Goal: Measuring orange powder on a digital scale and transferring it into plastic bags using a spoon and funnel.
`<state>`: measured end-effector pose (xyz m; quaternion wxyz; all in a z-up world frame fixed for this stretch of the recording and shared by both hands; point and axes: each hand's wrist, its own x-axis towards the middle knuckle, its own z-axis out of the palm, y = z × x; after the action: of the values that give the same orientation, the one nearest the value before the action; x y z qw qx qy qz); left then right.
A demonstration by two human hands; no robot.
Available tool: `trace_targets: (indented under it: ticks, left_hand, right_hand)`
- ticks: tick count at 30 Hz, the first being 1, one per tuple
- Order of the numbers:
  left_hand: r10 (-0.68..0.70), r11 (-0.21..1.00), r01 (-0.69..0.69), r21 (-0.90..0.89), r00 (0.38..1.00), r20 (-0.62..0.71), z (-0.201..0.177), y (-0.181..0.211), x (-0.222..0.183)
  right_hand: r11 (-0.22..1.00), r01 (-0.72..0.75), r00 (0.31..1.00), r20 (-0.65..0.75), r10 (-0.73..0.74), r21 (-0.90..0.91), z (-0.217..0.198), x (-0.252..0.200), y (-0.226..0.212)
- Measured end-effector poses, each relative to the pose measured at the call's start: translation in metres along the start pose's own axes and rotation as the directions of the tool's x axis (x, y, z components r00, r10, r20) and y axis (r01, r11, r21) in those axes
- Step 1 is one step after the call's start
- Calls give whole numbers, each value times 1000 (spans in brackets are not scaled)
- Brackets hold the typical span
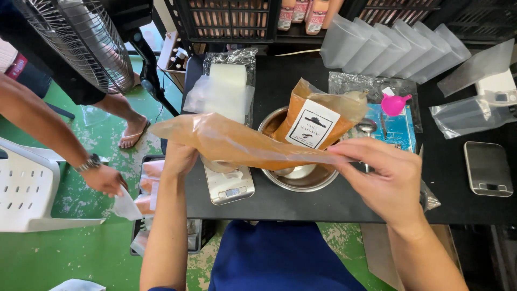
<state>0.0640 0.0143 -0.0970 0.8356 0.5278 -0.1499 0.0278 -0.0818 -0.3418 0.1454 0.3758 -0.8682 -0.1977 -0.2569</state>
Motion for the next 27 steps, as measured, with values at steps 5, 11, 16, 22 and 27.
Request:
trace_targets:
  ticks: [5, 11, 16, 22, 27]
  left_hand:
    - [-23, 999, 23, -43, 1000, -9, 4, 0, -1]
    - [-57, 994, 55, -98, 998, -15, 2, 2, -3]
    - [-79, 987, 74, -140, 996, -32, -3, 5, -8]
    - [-115, 975, 106, -195, 993, -33, -1, 5, -9]
    - [-145, 960, 130, -250, 989, -43, -5, 9, -11]
  right_hand:
    - [976, -108, 994, -14, 112, 188, 16, -1, 3]
    - [908, -296, 955, 118, 272, 296, 32, 2, 17]
    - [919, -220, 959, -99, 265, 326, 44, -4, 28]
    - [711, -264, 926, -36, 377, 652, 81, 1, 34]
    - [601, -368, 923, 204, 325, 709, 93, 7, 30]
